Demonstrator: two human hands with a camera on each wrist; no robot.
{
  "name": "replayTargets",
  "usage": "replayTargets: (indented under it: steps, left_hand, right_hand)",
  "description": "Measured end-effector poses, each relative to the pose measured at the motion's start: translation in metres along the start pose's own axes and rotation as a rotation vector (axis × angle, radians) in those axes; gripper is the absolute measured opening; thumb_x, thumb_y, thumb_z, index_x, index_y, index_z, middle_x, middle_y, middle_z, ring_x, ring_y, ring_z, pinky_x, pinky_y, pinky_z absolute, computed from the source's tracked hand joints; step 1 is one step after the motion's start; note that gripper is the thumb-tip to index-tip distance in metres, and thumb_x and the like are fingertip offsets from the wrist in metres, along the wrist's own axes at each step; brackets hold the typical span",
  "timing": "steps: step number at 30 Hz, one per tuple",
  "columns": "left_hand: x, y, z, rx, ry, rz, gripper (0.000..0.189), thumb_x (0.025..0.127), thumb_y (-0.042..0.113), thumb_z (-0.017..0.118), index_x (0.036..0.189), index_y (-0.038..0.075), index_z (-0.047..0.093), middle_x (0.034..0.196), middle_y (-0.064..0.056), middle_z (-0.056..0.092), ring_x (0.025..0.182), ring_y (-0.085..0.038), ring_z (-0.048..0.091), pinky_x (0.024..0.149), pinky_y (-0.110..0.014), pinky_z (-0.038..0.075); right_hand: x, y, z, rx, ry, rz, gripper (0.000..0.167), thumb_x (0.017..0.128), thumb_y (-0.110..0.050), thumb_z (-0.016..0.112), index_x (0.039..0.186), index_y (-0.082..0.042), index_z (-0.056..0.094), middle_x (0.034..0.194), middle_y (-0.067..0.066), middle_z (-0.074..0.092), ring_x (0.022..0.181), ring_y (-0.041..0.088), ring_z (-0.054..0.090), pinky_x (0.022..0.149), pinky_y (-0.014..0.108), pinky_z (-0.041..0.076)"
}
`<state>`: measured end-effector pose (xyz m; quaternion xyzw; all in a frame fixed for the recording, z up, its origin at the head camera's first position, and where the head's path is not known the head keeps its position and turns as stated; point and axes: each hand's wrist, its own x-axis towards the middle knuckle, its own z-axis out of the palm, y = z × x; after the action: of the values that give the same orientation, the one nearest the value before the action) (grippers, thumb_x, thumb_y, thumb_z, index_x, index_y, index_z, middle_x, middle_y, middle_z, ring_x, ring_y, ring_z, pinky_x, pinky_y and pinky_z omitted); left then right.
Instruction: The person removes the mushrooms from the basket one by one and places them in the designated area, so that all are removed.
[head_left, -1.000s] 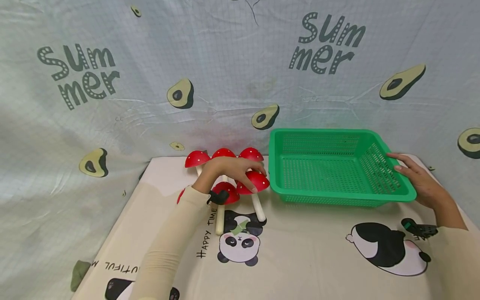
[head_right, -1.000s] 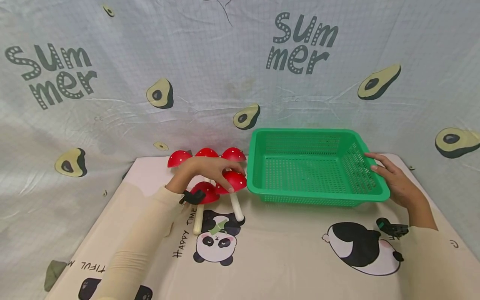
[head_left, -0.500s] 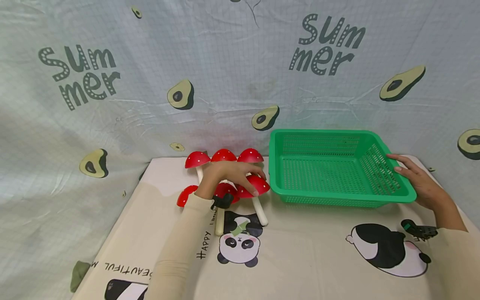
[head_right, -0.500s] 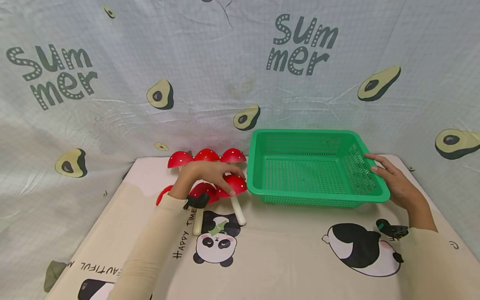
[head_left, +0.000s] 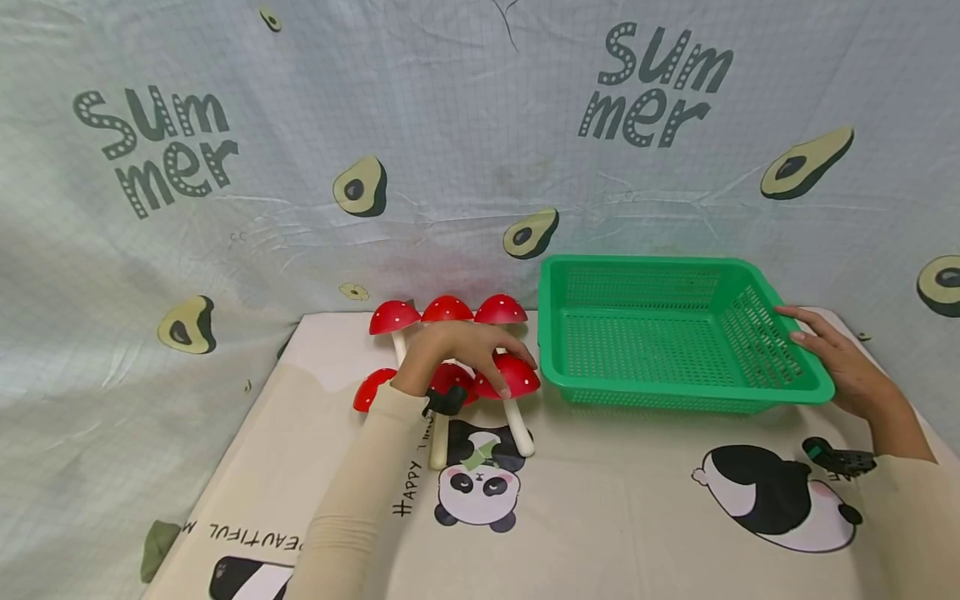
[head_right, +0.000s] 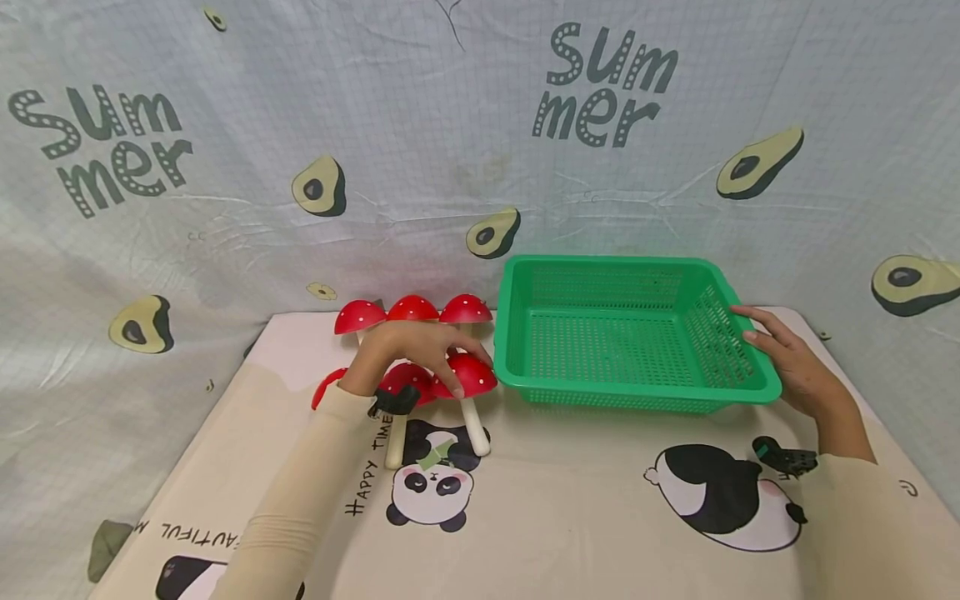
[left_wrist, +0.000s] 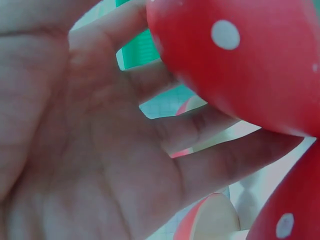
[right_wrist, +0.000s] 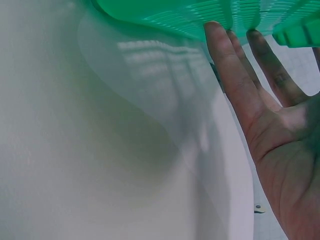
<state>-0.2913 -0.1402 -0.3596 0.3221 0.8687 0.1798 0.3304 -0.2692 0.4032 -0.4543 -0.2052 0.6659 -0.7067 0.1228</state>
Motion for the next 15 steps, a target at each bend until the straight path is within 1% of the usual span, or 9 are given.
replayTargets:
  steps: [3, 7, 10, 15]
  left_hand:
    - [0.0, 0.0008, -0.0016, 0.023, -0.021, 0.011, 0.064, 0.078, 0.026, 0.089, 0.137, 0.03, 0.064, 0.131, 0.004, 0.059, 0.127, -0.021, 0.047, 0.085, -0.029, 0.058]
    - [0.0003, 0.0013, -0.0045, -0.001, -0.049, 0.016, 0.064, 0.078, 0.023, 0.088, 0.138, 0.028, 0.064, 0.13, 0.003, 0.059, 0.126, -0.023, 0.047, 0.084, -0.03, 0.058]
    - [0.0016, 0.0017, -0.0058, -0.021, -0.054, 0.02, 0.065, 0.078, 0.021, 0.088, 0.138, 0.027, 0.064, 0.131, 0.002, 0.059, 0.127, -0.024, 0.046, 0.085, -0.031, 0.059]
    - [0.0039, 0.0013, -0.0037, -0.009, -0.044, 0.027, 0.066, 0.076, 0.019, 0.09, 0.136, 0.03, 0.064, 0.132, 0.002, 0.058, 0.128, -0.024, 0.045, 0.085, -0.03, 0.058]
  right_hand:
    - [0.0003, -0.0005, 0.0007, -0.004, 0.0, -0.002, 0.047, 0.112, -0.009, 0.027, 0.153, -0.031, 0.036, 0.12, -0.005, 0.059, 0.084, 0.014, 0.072, 0.065, 0.031, 0.061]
    - [0.0009, -0.0005, 0.0009, 0.001, -0.006, -0.002, 0.047, 0.112, -0.009, 0.027, 0.153, -0.03, 0.036, 0.12, -0.004, 0.059, 0.084, 0.015, 0.072, 0.065, 0.031, 0.061]
    - [0.0007, -0.0004, 0.0006, 0.014, -0.005, 0.0, 0.047, 0.112, -0.009, 0.027, 0.153, -0.03, 0.037, 0.118, -0.003, 0.061, 0.084, 0.015, 0.072, 0.064, 0.032, 0.061]
    - [0.0001, -0.0004, 0.0011, 0.015, 0.002, 0.005, 0.046, 0.112, -0.009, 0.028, 0.152, -0.031, 0.037, 0.117, -0.004, 0.062, 0.083, 0.015, 0.072, 0.064, 0.032, 0.061]
